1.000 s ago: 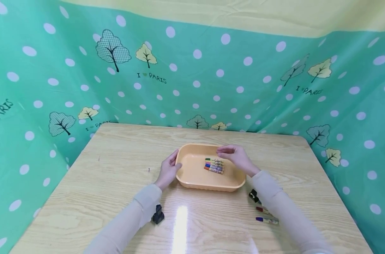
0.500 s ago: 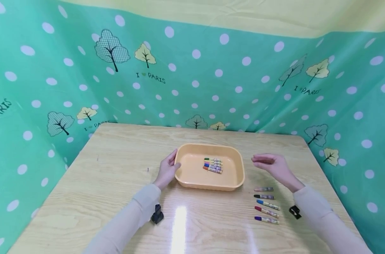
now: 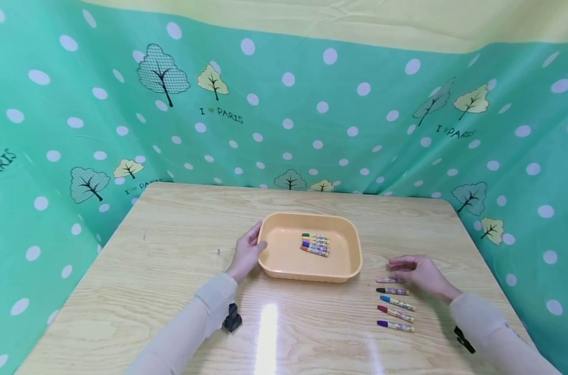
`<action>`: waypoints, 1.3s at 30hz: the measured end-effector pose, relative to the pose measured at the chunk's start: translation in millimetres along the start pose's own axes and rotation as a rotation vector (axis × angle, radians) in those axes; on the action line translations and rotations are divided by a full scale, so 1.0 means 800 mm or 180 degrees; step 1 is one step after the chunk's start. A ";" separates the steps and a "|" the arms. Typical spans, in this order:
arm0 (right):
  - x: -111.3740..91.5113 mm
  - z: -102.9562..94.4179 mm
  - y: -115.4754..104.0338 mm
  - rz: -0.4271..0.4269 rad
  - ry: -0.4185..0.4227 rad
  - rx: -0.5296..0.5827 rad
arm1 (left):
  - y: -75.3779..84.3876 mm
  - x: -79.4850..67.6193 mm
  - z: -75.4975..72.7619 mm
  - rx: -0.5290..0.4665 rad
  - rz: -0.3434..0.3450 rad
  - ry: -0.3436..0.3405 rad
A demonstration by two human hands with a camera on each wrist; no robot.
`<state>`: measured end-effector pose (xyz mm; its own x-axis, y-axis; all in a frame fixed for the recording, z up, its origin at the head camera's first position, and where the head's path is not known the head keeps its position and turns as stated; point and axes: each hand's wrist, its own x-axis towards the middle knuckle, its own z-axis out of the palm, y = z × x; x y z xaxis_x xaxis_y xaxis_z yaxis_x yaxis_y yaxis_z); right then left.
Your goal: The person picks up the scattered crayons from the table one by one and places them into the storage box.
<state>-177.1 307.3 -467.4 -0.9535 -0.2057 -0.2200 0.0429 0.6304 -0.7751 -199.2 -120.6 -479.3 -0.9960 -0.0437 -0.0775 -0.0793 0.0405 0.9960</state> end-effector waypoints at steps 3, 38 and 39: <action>-0.001 0.004 0.009 -0.0026 -0.0079 0.0042 | 0.002 -0.001 0.001 0.0002 0.0009 -0.0007; -0.003 -0.006 -0.037 -0.0186 0.0415 -0.0417 | -0.001 -0.001 0.000 -0.0042 0.0066 -0.0035; -0.003 -0.009 -0.044 -0.0223 0.0446 -0.0400 | -0.001 -0.001 0.000 -0.0036 0.0071 -0.0035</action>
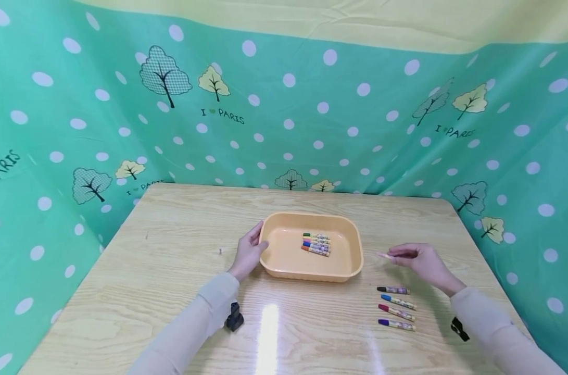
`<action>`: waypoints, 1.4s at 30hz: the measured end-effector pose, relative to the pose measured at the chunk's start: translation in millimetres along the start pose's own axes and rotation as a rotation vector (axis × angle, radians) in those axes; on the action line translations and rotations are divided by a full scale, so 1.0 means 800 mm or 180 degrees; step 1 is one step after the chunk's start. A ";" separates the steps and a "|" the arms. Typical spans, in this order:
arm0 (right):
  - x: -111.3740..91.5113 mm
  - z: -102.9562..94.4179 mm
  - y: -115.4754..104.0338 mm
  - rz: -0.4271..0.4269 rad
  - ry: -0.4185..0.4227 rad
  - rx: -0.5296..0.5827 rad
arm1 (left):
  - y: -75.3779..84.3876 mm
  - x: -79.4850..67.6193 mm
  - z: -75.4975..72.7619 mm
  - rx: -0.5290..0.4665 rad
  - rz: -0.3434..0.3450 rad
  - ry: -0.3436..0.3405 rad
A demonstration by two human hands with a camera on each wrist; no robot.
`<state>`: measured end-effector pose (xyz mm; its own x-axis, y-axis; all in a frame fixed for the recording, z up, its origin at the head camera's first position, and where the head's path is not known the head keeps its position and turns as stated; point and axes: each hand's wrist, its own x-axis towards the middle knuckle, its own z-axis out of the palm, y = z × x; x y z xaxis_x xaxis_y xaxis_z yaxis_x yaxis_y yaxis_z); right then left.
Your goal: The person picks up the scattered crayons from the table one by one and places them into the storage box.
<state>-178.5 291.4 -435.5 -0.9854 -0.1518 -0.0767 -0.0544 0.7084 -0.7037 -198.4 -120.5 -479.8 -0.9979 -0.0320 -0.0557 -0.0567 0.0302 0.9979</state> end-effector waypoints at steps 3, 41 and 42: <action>0.003 -0.009 -0.018 -0.0083 0.0084 0.0064 | 0.001 0.000 0.001 0.0002 0.0001 0.0004; 0.098 0.151 -0.124 -0.0308 -0.0278 0.0847 | -0.001 0.001 -0.002 0.0006 -0.0060 0.0006; 0.099 0.154 -0.124 -0.0296 -0.0290 0.0843 | -0.001 0.001 -0.002 0.0010 -0.0069 0.0004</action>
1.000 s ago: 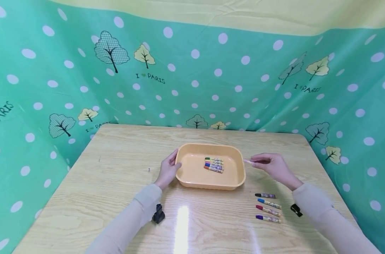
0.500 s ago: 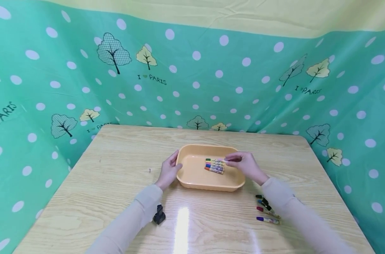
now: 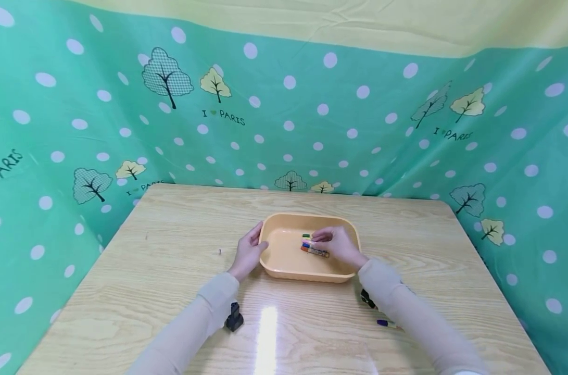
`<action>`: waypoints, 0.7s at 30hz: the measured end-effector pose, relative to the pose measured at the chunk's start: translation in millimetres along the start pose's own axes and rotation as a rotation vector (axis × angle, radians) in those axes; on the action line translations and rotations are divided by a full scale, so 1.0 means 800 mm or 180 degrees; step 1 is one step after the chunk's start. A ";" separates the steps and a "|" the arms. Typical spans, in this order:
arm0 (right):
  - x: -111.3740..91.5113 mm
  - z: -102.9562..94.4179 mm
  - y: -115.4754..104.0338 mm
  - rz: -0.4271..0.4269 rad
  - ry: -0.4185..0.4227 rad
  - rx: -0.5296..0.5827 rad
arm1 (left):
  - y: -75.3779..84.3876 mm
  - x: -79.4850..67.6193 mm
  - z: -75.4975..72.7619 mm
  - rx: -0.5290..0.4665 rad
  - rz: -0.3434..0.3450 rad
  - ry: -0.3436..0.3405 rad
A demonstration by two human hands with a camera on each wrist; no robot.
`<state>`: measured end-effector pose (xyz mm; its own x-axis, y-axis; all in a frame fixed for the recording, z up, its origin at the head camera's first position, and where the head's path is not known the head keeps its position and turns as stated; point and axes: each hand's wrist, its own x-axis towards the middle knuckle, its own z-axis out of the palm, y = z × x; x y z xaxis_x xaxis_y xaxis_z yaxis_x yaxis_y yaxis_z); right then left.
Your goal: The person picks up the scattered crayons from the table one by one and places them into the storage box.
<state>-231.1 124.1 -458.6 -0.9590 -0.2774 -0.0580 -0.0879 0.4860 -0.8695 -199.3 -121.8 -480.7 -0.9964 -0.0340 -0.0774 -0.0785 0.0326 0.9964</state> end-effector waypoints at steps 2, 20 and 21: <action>0.002 0.004 0.000 0.0020 -0.0008 -0.0008 | 0.000 0.000 0.000 0.0015 0.0010 -0.0003; -0.002 0.008 0.004 0.0166 -0.0150 -0.0258 | 0.002 -0.004 0.001 0.0015 0.0093 0.0020; -0.002 0.008 0.003 0.0187 -0.0146 -0.0255 | 0.002 -0.004 0.001 0.0015 0.0102 0.0013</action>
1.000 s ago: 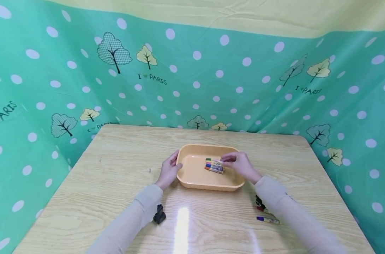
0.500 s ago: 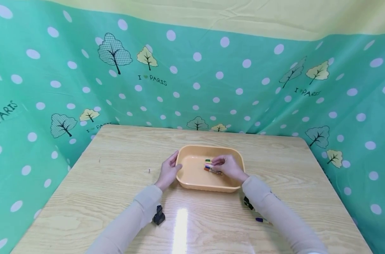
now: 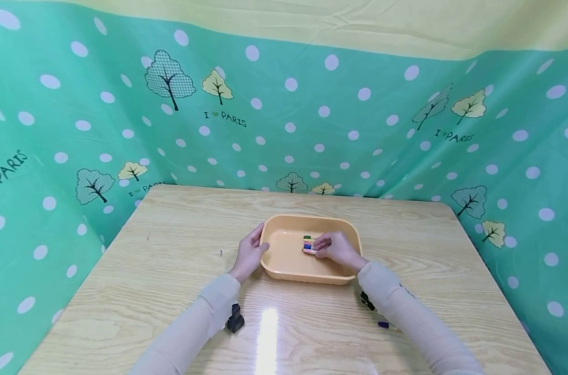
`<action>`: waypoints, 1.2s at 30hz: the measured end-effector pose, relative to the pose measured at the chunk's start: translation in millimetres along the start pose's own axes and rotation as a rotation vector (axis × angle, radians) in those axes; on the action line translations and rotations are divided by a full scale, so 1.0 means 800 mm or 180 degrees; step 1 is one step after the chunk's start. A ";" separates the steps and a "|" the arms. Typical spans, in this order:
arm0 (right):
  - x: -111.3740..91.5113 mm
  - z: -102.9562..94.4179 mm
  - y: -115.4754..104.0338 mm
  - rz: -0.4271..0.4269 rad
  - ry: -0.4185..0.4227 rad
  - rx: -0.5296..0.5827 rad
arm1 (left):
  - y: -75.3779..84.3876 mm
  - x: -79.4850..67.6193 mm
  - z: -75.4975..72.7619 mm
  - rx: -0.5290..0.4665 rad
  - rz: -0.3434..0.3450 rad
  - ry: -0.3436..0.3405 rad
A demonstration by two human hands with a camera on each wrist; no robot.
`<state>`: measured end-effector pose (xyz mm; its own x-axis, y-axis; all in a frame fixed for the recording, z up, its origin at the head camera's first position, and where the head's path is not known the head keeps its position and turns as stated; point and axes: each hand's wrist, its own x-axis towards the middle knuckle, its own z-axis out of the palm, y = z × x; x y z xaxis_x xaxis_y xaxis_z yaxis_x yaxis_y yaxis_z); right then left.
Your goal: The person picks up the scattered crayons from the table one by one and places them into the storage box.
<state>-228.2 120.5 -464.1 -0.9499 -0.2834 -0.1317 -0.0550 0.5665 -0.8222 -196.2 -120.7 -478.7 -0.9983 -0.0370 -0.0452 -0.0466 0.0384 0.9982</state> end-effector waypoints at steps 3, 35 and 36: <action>-0.001 0.000 -0.001 0.0028 0.0008 0.0074 | 0.000 -0.001 0.000 -0.0015 -0.0030 -0.0008; -0.017 -0.046 -0.024 -0.0249 0.0159 0.0921 | 0.000 0.002 -0.001 0.0012 -0.0050 -0.0001; -0.021 -0.052 -0.026 -0.0239 0.0156 0.0899 | 0.000 0.002 -0.001 0.0006 -0.0044 -0.0012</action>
<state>-224.3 145.7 -421.8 -0.9605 -0.2747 -0.0434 -0.0445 0.3057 -0.9511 -197.6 -121.5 -478.7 -0.9977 -0.0339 -0.0590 -0.0604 0.0398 0.9974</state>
